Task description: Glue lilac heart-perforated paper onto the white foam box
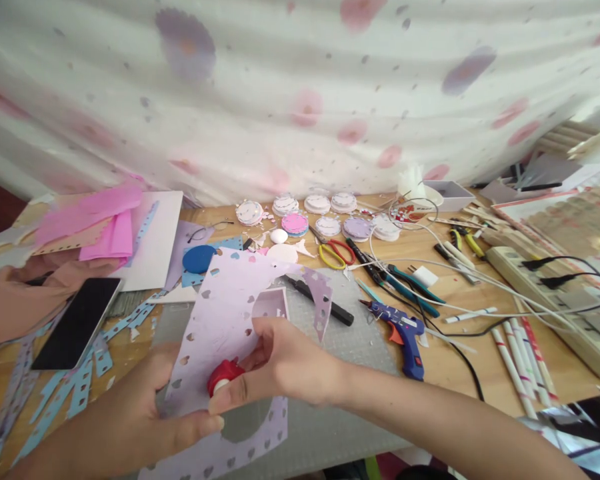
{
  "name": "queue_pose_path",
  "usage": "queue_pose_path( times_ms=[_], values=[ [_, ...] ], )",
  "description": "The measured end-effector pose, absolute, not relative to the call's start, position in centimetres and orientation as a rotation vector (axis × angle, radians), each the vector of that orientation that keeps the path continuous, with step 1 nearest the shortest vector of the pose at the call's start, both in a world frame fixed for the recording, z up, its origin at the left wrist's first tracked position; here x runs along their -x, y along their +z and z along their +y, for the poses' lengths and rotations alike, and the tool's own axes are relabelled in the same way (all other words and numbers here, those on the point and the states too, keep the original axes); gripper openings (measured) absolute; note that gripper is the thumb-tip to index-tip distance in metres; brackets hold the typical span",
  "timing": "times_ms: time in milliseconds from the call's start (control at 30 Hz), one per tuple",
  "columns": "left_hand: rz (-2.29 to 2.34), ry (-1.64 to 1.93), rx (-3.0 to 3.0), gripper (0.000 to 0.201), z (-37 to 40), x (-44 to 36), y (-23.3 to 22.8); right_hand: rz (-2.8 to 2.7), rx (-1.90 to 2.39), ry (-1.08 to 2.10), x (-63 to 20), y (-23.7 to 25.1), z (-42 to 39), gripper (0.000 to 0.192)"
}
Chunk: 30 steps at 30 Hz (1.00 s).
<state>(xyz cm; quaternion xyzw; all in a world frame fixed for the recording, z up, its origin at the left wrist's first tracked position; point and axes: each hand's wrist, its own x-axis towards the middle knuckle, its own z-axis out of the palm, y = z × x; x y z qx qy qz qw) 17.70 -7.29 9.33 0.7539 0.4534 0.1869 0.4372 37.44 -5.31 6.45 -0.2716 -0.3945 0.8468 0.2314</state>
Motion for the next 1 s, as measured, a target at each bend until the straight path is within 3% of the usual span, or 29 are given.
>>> queue_pose_path(
  times_ms=[400, 633, 800, 1000],
  values=[
    [1.105, 0.575, -1.204, 0.029, -7.5, -19.0, 7.0, -0.888, 0.815, 2.299, -37.8, 4.8, -5.6, 0.039],
    [1.177, 0.620, -1.473, 0.021, -8.6, -18.8, 6.2, -0.781, 0.927, 2.361, -38.2, 5.2, -6.1, 0.053],
    [1.097, 0.611, -1.893, 0.024, -9.2, -18.3, 5.3, -0.933, 0.960, 2.358, -38.3, 4.8, -6.7, 0.044],
    [1.165, 0.562, -1.905, 0.036, -9.7, -18.0, 5.0, -1.070, 0.915, 2.227, -38.3, 4.1, -7.7, 0.041]
  ],
)
